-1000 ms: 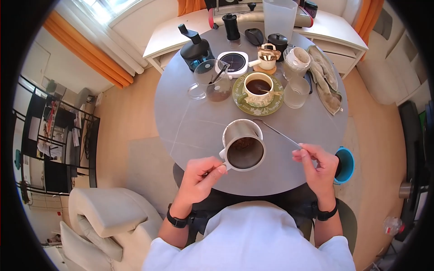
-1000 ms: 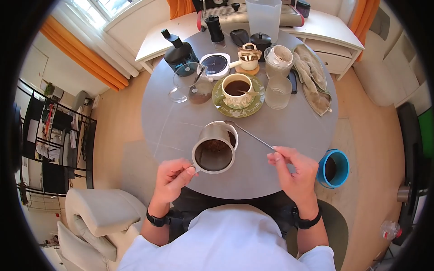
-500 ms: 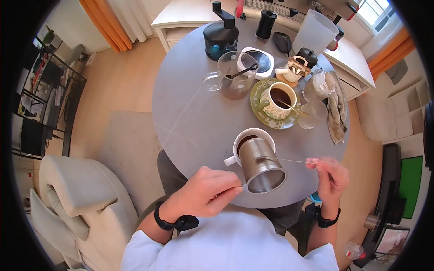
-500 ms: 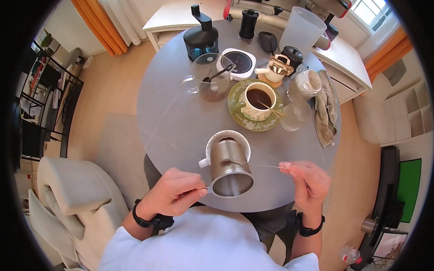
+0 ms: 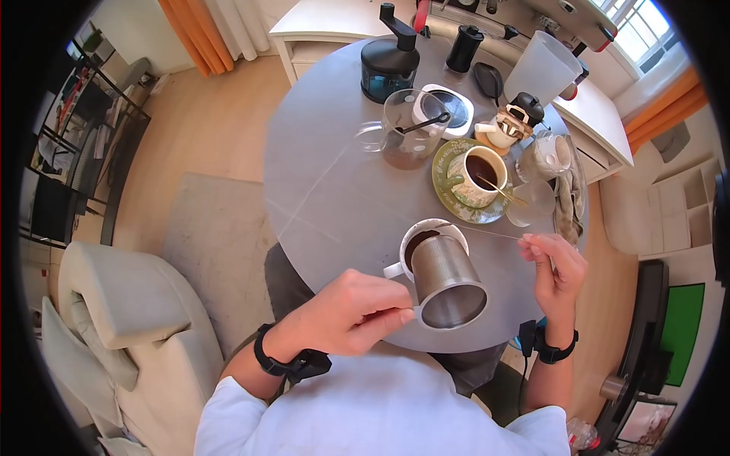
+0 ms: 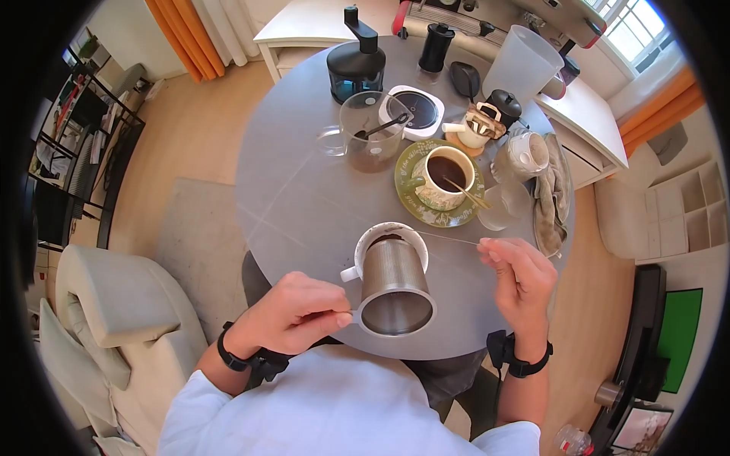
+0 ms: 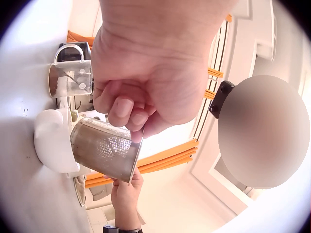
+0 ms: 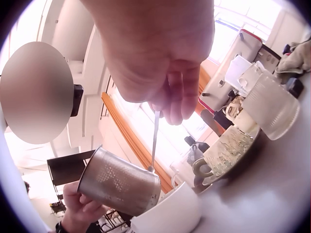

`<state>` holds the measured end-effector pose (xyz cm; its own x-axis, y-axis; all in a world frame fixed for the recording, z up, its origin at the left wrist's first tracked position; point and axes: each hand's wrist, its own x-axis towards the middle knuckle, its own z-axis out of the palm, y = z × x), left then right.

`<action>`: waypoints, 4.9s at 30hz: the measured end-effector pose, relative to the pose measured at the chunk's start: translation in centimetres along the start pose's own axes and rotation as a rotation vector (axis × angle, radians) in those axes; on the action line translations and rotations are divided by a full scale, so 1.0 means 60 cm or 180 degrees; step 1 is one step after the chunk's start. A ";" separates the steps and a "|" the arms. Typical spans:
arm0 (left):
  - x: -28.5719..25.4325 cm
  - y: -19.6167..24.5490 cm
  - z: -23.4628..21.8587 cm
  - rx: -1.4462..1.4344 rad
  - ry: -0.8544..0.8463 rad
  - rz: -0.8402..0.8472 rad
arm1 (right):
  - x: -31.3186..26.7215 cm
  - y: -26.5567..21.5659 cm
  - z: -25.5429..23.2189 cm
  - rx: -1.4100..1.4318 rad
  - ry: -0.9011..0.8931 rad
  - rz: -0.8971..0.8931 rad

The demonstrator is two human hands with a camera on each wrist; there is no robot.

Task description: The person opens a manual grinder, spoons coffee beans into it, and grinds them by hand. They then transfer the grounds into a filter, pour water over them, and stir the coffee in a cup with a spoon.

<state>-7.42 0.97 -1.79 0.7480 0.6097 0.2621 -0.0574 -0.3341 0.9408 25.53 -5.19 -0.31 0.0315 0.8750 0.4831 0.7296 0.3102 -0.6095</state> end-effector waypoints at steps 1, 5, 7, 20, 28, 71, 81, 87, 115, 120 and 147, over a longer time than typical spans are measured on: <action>-0.002 -0.001 0.001 0.0001 -0.0010 -0.0007 | -0.004 -0.003 0.001 0.0005 0.0005 0.0010; -0.005 0.003 -0.002 0.0019 0.0014 -0.0153 | -0.018 -0.012 0.000 -0.0110 -0.0109 0.0023; -0.009 0.005 -0.002 0.0004 0.0009 -0.0244 | -0.029 -0.009 0.002 -0.0255 -0.0141 0.0098; -0.010 -0.034 -0.011 -0.2856 0.1371 -0.0428 | -0.092 -0.027 0.042 0.1107 0.0426 0.1195; -0.026 -0.044 0.005 -0.3108 0.1437 -0.0339 | -0.095 -0.037 0.068 0.1468 0.0590 0.1475; -0.023 -0.056 0.040 -0.3158 0.1592 -0.0419 | 0.028 0.142 -0.138 0.2309 0.2727 0.0727; -0.022 -0.050 0.039 -0.3033 0.1635 -0.0575 | 0.046 0.138 -0.108 -0.0678 0.1951 0.0211; -0.020 -0.049 0.034 -0.3093 0.1589 -0.0535 | -0.019 0.074 -0.088 0.1360 0.2283 0.0804; -0.033 -0.059 0.027 -0.3110 0.1564 -0.0368 | -0.098 -0.006 0.077 0.2075 0.0541 0.1704; -0.033 -0.061 0.027 -0.3138 0.1578 -0.0337 | -0.102 0.022 0.075 0.2492 0.0726 0.1915; -0.024 -0.062 0.035 -0.3298 0.1427 -0.0400 | 0.032 0.105 -0.100 0.0232 0.2319 0.0428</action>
<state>-6.88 -0.15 -6.10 0.4950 0.8688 0.0106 -0.6737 0.3761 0.6361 34.28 -3.80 0.54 0.5809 0.4468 0.6804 0.6411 0.2639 -0.7206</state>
